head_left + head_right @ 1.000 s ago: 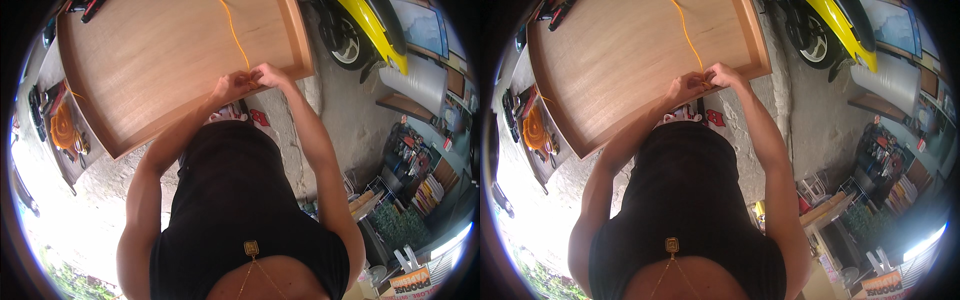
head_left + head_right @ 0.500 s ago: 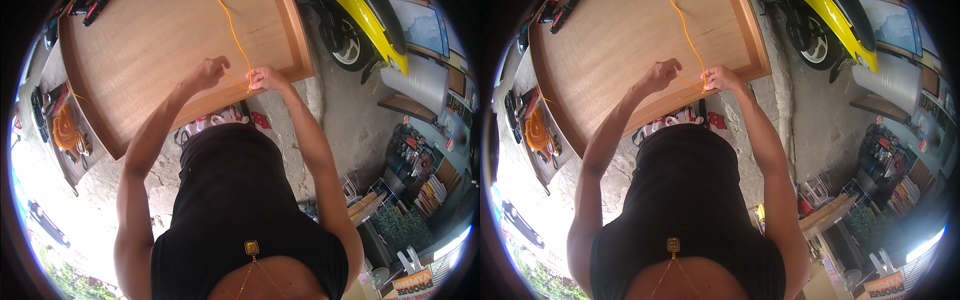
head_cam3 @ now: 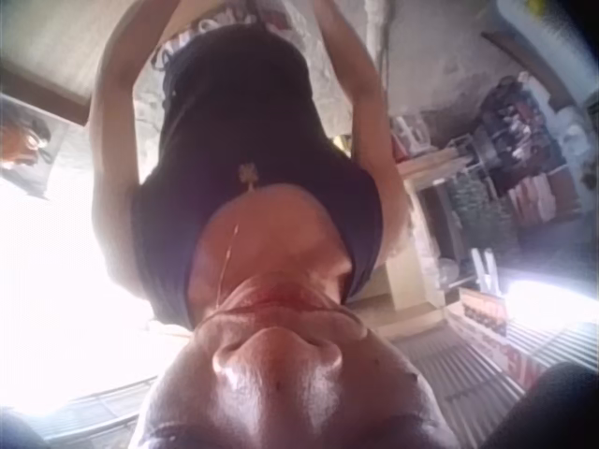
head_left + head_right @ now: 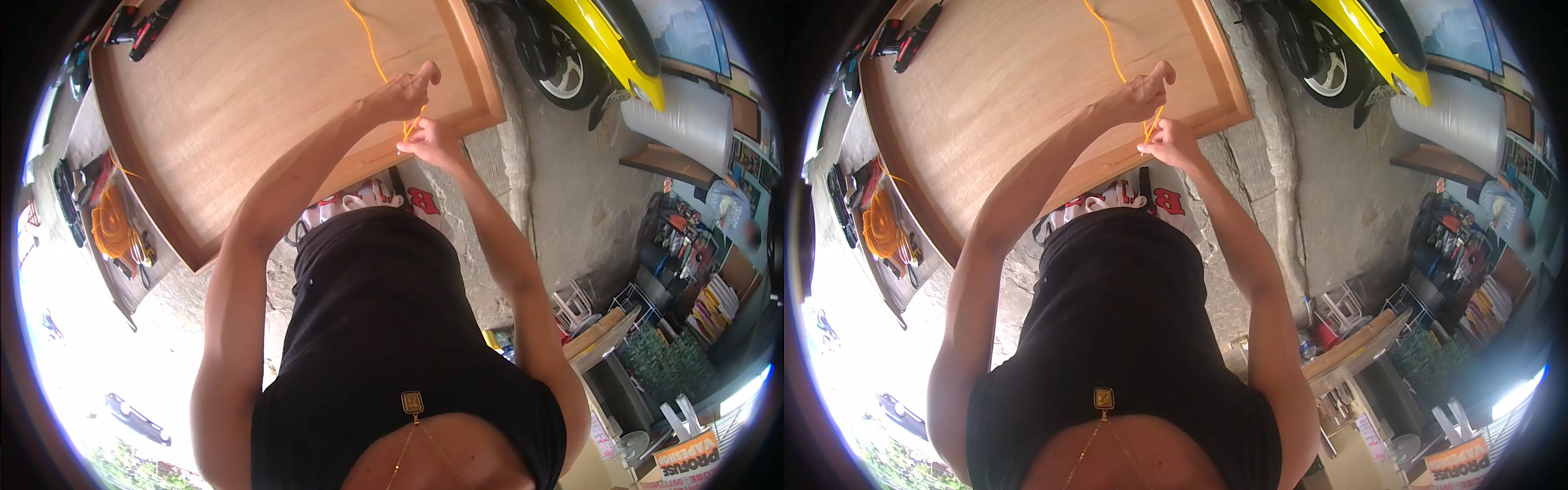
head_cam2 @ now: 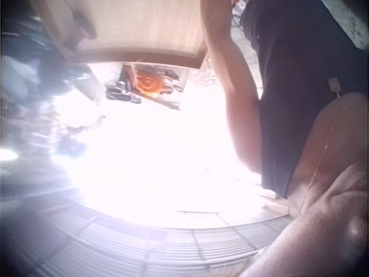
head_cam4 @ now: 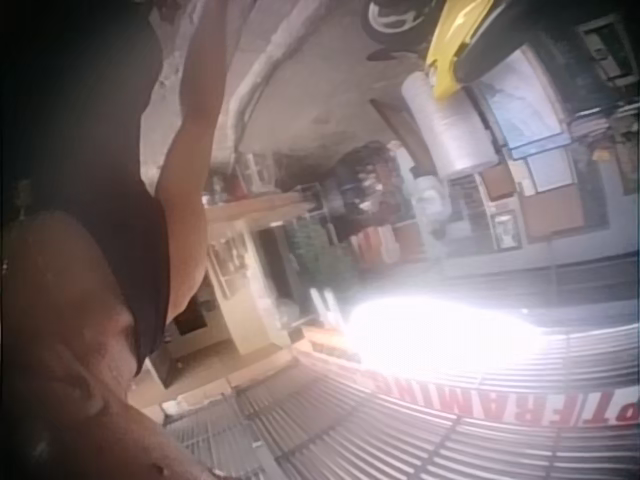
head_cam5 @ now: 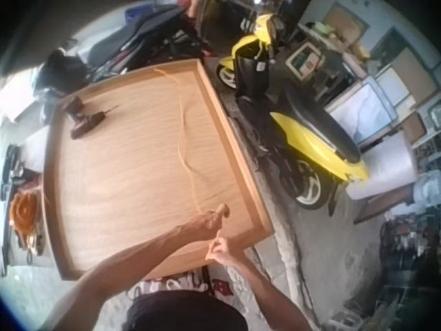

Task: The person uses a cordless drill to drive screws into a wooden board. They then measure and cut a length of orange string using scissors and tie it to the board.

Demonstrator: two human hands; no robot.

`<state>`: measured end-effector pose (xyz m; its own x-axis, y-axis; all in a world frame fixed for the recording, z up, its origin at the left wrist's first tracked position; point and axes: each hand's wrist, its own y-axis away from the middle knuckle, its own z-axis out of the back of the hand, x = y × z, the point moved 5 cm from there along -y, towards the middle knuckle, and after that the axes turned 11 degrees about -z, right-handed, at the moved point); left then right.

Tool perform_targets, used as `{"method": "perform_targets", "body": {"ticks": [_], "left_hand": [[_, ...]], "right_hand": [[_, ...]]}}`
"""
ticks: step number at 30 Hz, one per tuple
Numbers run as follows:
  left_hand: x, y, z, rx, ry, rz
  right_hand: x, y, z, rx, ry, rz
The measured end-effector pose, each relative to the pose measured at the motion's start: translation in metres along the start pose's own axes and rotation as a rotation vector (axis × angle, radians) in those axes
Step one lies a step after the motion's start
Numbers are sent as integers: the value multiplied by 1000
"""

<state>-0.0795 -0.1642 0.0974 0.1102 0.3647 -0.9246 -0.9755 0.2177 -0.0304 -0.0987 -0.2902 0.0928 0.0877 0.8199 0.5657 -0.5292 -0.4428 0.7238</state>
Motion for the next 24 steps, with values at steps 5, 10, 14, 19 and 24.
{"method": "perform_targets", "body": {"ticks": [5, 10, 14, 19, 24], "left_hand": [[-9, -1, -6, 24, 335, 105], [47, 45, -11, 374, 292, 445], [41, 63, -20, 699, 58, 365], [36, 58, -30, 699, 247, 500], [39, 53, -30, 659, 286, 398]], "right_hand": [[-14, -5, -12, -201, -84, 133], [-16, -3, -9, -267, -53, 196], [-11, 1, -4, -235, -52, 116], [-16, -2, -6, -257, -38, 99], [-16, 1, -5, -251, -124, 130]]}}
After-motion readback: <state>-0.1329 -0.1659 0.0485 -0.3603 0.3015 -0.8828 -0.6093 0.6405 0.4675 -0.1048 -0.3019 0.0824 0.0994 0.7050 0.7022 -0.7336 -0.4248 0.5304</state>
